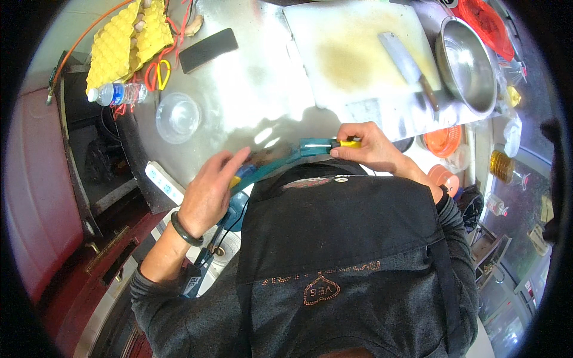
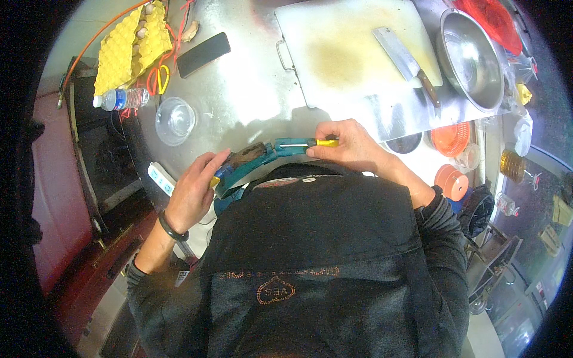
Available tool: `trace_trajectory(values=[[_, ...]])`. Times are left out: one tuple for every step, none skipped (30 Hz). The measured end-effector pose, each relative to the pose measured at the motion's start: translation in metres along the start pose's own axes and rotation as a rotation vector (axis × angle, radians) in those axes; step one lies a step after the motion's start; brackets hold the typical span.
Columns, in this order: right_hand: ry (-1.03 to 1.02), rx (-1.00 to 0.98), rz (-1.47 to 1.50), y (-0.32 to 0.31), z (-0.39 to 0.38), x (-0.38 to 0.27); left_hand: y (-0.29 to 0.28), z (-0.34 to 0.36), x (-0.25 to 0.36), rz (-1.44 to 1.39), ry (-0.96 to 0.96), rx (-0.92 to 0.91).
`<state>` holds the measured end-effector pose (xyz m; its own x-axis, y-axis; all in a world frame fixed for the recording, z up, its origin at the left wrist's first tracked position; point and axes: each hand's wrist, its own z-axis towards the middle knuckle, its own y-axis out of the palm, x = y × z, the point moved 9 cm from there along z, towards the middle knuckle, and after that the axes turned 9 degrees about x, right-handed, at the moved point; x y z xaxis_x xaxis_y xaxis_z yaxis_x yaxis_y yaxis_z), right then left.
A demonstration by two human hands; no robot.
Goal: The person uses a screwdriver and pliers to tighten and adjust a joint on a green metal fan stand. They work at a stainless steel table and later sit on the floor to continue the repair, manipulating the joint and tools throughout.
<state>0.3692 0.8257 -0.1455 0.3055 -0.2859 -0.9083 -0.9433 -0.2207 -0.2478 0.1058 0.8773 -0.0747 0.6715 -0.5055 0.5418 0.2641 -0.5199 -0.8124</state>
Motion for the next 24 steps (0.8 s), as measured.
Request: trace_trajectory(values=[[0.001,-0.001,-0.004,0.0,0.0,0.0,0.002,-0.001,0.0,-0.028,-0.009,-0.018],[0.001,0.0,-0.007,0.0,0.0,0.001,0.004,-0.002,-0.001,-0.056,-0.019,-0.036],[0.0,0.001,-0.009,0.0,0.001,0.001,0.004,-0.003,-0.001,-0.041,-0.021,-0.028],[0.0,0.0,-0.01,0.0,0.001,0.001,0.003,-0.003,0.0,-0.025,-0.023,-0.019],[-0.01,0.001,-0.003,0.0,0.001,0.0,0.003,-0.003,0.0,-0.009,-0.026,-0.012],[-0.02,0.001,0.004,0.001,0.001,0.0,0.002,-0.003,0.0,0.027,-0.02,0.001],[-0.03,0.001,0.009,0.001,0.001,-0.001,0.001,-0.003,0.001,0.063,-0.014,0.014],[-0.031,-0.001,0.007,0.002,0.001,-0.001,0.0,-0.003,0.002,0.1,-0.008,0.028],[-0.032,-0.002,0.004,0.002,0.001,-0.001,0.0,-0.002,0.003,0.109,-0.004,0.033],[-0.033,-0.002,0.001,0.003,0.0,-0.001,-0.001,-0.002,0.004,0.118,0.0,0.039],[-0.027,-0.002,-0.005,0.002,0.0,0.0,-0.002,-0.002,0.005,0.127,0.004,0.043],[-0.02,-0.001,-0.011,0.002,0.0,0.001,-0.003,-0.002,0.006,0.152,0.001,0.055],[-0.019,-0.001,-0.016,0.002,0.0,0.001,-0.005,-0.002,0.007,0.178,-0.002,0.067],[-0.011,-0.005,-0.035,0.002,-0.001,0.002,-0.006,-0.003,0.008,0.204,-0.004,0.079],[-0.009,-0.011,-0.053,0.003,-0.001,0.002,-0.007,-0.004,0.009,0.219,-0.007,0.092],[-0.007,-0.016,-0.071,0.003,-0.001,0.003,-0.008,-0.005,0.011,0.235,-0.01,0.106],[-0.01,-0.011,-0.058,0.003,-0.001,0.002,-0.009,-0.006,0.012,0.249,-0.013,0.12],[-0.013,-0.006,-0.045,0.003,-0.001,0.001,-0.01,-0.006,0.013,0.259,-0.022,0.132],[-0.016,-0.003,-0.032,0.003,-0.002,0.0,-0.011,-0.007,0.014,0.269,-0.031,0.144],[-0.007,-0.004,-0.02,0.004,-0.002,0.001,-0.011,-0.009,0.014,0.282,-0.044,0.155],[0.002,-0.006,-0.009,0.004,-0.003,0.001,-0.012,-0.01,0.015,0.295,-0.056,0.159],[0.019,-0.01,-0.001,0.005,-0.003,0.001,-0.012,-0.012,0.015,0.311,-0.071,0.163],[0.033,-0.025,0.007,0.006,-0.004,0.002,-0.012,-0.013,0.014,0.33,-0.086,0.168],[0.055,-0.044,0.012,0.008,-0.005,0.003,-0.012,-0.014,0.016,0.333,-0.08,0.179]])
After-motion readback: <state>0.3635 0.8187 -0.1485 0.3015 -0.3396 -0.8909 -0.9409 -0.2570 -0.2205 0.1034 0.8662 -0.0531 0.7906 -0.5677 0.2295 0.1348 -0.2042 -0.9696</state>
